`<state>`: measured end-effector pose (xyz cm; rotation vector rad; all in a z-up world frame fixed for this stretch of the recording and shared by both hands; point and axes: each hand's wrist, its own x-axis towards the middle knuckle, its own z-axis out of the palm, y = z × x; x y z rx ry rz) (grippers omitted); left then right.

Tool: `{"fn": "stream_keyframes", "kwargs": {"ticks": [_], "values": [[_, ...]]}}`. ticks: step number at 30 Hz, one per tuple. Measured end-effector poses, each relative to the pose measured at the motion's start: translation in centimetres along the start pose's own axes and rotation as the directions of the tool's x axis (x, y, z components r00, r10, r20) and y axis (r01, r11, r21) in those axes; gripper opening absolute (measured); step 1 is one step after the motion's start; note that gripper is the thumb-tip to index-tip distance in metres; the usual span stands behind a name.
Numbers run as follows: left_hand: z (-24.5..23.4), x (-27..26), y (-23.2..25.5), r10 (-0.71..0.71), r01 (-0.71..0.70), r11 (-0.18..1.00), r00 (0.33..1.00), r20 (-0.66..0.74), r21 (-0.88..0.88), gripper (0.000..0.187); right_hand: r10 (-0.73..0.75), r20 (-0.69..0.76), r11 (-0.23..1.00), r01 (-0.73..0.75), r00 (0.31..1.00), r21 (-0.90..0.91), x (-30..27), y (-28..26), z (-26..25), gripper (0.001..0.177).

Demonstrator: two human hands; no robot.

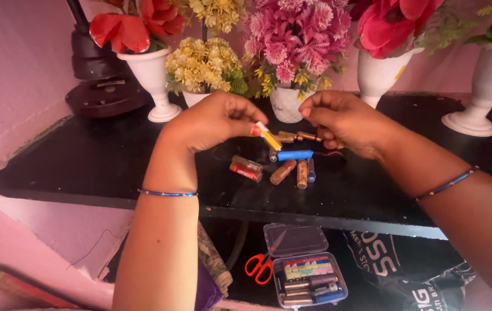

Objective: The person sorts through several batteries on a shelf and places them into a small plastic storage case.

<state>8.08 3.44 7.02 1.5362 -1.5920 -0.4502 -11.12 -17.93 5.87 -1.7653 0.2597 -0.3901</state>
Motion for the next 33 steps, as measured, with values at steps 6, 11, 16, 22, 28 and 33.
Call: {"fn": "stream_keyframes", "kwargs": {"ticks": [6,11,16,22,28,33], "values": [[2.4,1.3,0.7,0.151,-0.154,0.976,0.988,-0.033,-0.156,0.028,-0.035,0.112,0.999,0.034,0.993,0.009,-1.4,-1.4,1.5,0.03],[3.2,2.0,0.2,0.163,-0.18,0.971,0.98,-0.119,-0.155,0.024,-0.055,0.221,0.997,0.064,0.974,-0.033,-2.5,-2.4,2.5,0.037],[3.5,2.5,-0.4,0.19,-0.212,0.973,0.958,-0.213,-0.089,0.018,-0.067,0.229,0.991,0.091,0.971,-0.095,-2.2,-2.1,2.1,0.035],[4.0,1.0,1.2,-0.044,0.044,0.999,0.982,0.183,0.0,0.029,-0.069,-0.039,0.995,0.072,0.997,0.062,-1.1,-1.5,0.3,0.02],[4.9,0.6,2.3,-0.12,0.067,0.98,0.951,0.284,0.189,0.04,0.014,-0.141,1.0,-0.014,0.99,0.0,-1.0,-1.6,-0.2,0.015],[5.0,0.5,2.4,-0.106,0.021,0.953,0.958,0.268,0.303,0.028,-0.027,-0.099,0.999,0.031,0.995,0.036,-1.0,-1.6,-0.4,0.02]]}}
